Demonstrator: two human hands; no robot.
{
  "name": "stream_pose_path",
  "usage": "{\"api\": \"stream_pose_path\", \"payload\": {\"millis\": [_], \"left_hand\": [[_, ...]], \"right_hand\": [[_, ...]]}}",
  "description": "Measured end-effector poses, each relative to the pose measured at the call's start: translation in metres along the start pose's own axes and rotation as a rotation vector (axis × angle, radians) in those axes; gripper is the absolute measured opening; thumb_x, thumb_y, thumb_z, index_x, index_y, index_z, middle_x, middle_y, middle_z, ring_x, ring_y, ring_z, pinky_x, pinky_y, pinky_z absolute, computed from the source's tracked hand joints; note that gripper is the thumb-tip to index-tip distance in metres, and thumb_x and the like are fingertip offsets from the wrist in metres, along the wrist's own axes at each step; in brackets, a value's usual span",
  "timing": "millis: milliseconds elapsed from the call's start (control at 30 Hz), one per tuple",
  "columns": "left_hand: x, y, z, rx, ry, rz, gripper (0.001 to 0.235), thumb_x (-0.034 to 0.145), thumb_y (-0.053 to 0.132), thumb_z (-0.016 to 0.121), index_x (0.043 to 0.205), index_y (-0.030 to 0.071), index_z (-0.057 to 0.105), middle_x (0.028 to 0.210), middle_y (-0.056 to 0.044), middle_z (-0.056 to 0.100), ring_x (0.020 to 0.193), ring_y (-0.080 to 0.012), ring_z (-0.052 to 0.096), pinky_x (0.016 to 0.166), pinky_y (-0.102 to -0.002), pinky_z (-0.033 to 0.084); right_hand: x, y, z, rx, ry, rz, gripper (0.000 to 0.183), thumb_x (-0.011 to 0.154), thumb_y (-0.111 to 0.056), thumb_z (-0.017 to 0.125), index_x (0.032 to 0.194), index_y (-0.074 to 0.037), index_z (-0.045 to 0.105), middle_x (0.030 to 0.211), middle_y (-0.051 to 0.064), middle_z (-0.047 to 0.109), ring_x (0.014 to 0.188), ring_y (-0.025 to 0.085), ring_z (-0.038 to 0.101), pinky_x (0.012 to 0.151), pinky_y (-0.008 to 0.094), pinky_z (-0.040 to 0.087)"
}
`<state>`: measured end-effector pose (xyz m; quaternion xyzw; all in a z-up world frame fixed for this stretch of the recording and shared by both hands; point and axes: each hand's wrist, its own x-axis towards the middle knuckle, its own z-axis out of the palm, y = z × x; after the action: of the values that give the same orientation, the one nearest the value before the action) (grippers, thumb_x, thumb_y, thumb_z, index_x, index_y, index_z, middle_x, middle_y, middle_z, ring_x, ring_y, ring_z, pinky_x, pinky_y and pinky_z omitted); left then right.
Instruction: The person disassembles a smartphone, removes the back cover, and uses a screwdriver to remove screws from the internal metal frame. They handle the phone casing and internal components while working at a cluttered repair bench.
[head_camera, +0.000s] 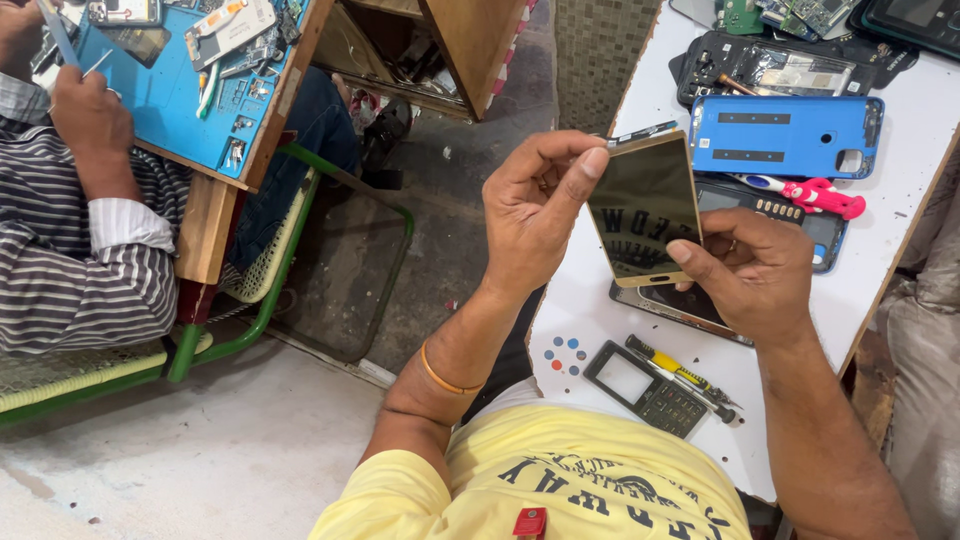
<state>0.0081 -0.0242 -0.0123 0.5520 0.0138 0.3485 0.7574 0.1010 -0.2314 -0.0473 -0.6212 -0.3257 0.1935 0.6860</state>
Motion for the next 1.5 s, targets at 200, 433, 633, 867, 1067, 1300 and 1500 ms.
{"api": "stream_pose_path", "payload": {"millis": [200, 433, 633, 867, 1067, 1300, 1500], "left_hand": [[-0.003, -0.004, 0.001, -0.042, 0.053, 0.022, 0.011, 0.110, 0.012, 0.067, 0.112, 0.001, 0.066, 0.095, -0.001, 0.069, 0.086, -0.0034, 0.063, 0.078, -0.018, 0.051], [-0.005, -0.009, 0.004, -0.046, 0.097, 0.037, 0.012, 0.111, 0.013, 0.066, 0.111, 0.001, 0.064, 0.092, -0.001, 0.068, 0.084, -0.0023, 0.061, 0.077, -0.016, 0.050], [-0.004, -0.009, 0.003, -0.078, 0.073, 0.024, 0.015, 0.112, 0.015, 0.064, 0.115, 0.001, 0.066, 0.094, -0.003, 0.071, 0.085, -0.0041, 0.065, 0.076, -0.018, 0.053], [-0.011, -0.005, 0.001, 0.111, 0.085, 0.046, 0.016, 0.105, 0.010, 0.068, 0.118, 0.002, 0.072, 0.113, -0.010, 0.072, 0.086, -0.0060, 0.064, 0.076, -0.019, 0.054], [-0.014, -0.005, -0.001, 0.229, -0.077, 0.273, 0.027, 0.097, -0.002, 0.080, 0.120, 0.008, 0.070, 0.123, -0.009, 0.068, 0.110, -0.0111, 0.070, 0.094, -0.023, 0.062], [-0.017, -0.003, 0.000, 0.252, -0.103, 0.282, 0.041, 0.099, -0.003, 0.078, 0.134, 0.010, 0.063, 0.121, -0.010, 0.072, 0.108, -0.0117, 0.073, 0.089, -0.023, 0.064], [-0.013, -0.003, -0.001, 0.242, -0.120, 0.277, 0.055, 0.100, -0.004, 0.076, 0.147, 0.011, 0.052, 0.123, -0.010, 0.073, 0.108, -0.0129, 0.075, 0.086, -0.023, 0.065]], "right_hand": [[0.001, -0.002, 0.004, 0.005, -0.006, 0.010, 0.015, 0.098, 0.001, 0.072, 0.110, 0.009, 0.067, 0.093, 0.012, 0.072, 0.071, 0.010, 0.066, 0.063, 0.024, 0.057], [0.000, -0.004, 0.005, -0.044, 0.004, 0.000, 0.016, 0.098, 0.001, 0.072, 0.111, 0.009, 0.067, 0.093, 0.013, 0.072, 0.071, 0.010, 0.066, 0.062, 0.023, 0.056], [0.002, -0.002, 0.005, 0.000, 0.007, -0.008, 0.016, 0.099, 0.000, 0.071, 0.111, 0.009, 0.067, 0.096, 0.014, 0.073, 0.073, 0.011, 0.068, 0.063, 0.024, 0.057], [0.003, 0.003, 0.002, 0.066, 0.027, 0.005, 0.016, 0.100, 0.001, 0.071, 0.113, 0.008, 0.066, 0.097, 0.013, 0.073, 0.076, 0.012, 0.069, 0.068, 0.025, 0.059], [0.005, 0.005, 0.003, 0.105, 0.015, -0.026, 0.018, 0.103, 0.002, 0.068, 0.121, 0.007, 0.064, 0.110, 0.012, 0.072, 0.093, 0.014, 0.071, 0.085, 0.027, 0.061], [0.005, 0.006, 0.004, 0.100, -0.001, -0.015, 0.018, 0.103, 0.002, 0.067, 0.120, 0.006, 0.064, 0.110, 0.012, 0.072, 0.093, 0.014, 0.072, 0.085, 0.028, 0.061], [0.005, 0.007, 0.003, 0.074, -0.016, 0.007, 0.018, 0.101, 0.000, 0.069, 0.118, 0.006, 0.064, 0.105, 0.011, 0.072, 0.088, 0.013, 0.072, 0.081, 0.027, 0.061]]}}
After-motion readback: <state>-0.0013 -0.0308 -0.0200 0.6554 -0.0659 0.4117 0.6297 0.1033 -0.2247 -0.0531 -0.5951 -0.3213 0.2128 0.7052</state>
